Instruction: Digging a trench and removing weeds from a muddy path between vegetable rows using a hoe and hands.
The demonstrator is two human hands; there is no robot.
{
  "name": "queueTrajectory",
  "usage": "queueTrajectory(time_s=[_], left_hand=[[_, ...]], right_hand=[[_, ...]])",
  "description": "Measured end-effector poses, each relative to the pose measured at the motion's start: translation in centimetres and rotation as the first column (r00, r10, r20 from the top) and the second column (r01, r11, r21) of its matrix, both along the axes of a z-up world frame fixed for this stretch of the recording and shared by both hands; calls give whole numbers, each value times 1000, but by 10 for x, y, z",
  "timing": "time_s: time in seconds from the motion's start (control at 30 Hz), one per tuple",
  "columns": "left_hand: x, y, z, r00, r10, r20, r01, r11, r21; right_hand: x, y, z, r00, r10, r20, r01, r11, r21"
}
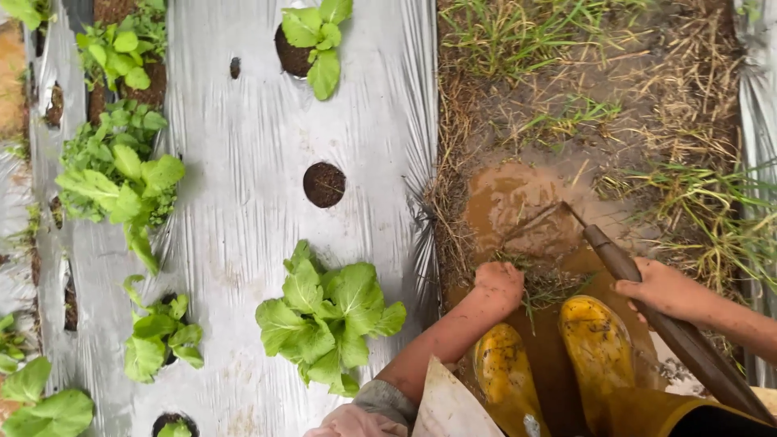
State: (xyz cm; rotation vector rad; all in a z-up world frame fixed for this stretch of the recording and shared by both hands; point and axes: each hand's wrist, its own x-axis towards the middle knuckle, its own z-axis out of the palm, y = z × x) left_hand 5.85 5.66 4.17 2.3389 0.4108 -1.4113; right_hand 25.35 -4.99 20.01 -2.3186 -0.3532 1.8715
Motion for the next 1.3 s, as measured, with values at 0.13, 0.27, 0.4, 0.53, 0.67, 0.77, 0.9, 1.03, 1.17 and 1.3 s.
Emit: queueTrajectory(time_s=[0.13, 0.27, 0.4, 0.53, 0.67, 0.77, 0.9, 1.03, 1.17, 1.3], left_hand=[[28, 1, 19, 862, 232, 451, -285, 957, 51], [21, 2, 25, 715, -164, 680, 198, 980, 28], [-20, 0, 24, 771, -367, 521, 389, 919, 71], [-46, -5, -8, 705, -330, 628, 332, 936, 119], [-73, -15, -41, 670, -87, 737, 190, 980, -56], [-79, -10, -19, 842, -14, 539, 117, 980, -158], [-86, 1, 24, 904, 261, 339, -144, 932, -332], [-93, 9, 17, 655, 272, 705, -198, 962, -187], [-77, 34, -37, 552, -27, 833, -363, 892, 269], [-69, 71, 41, 416, 214, 884, -737, 649, 190]], right_hand=[[-1, -23, -7, 999, 17, -32, -18, 999, -33], [-3, -40, -4, 991, 132, -36, -134, 988, -72], [6, -36, 0, 989, 147, -4, -147, 984, -100], [13, 0, 19, 984, 104, 145, -105, 994, -3], [1, 34, 31, 971, -198, 133, 181, 975, 127], [-5, 14, 0, 998, 14, 64, -19, 997, 78], [-14, -5, 1, 987, 163, 1, -163, 986, -15], [-7, 9, 7, 980, 184, 70, -182, 983, -29], [-14, 61, 46, 980, 25, 197, -36, 998, 48], [-29, 62, 17, 985, -68, 158, 44, 988, 149]])
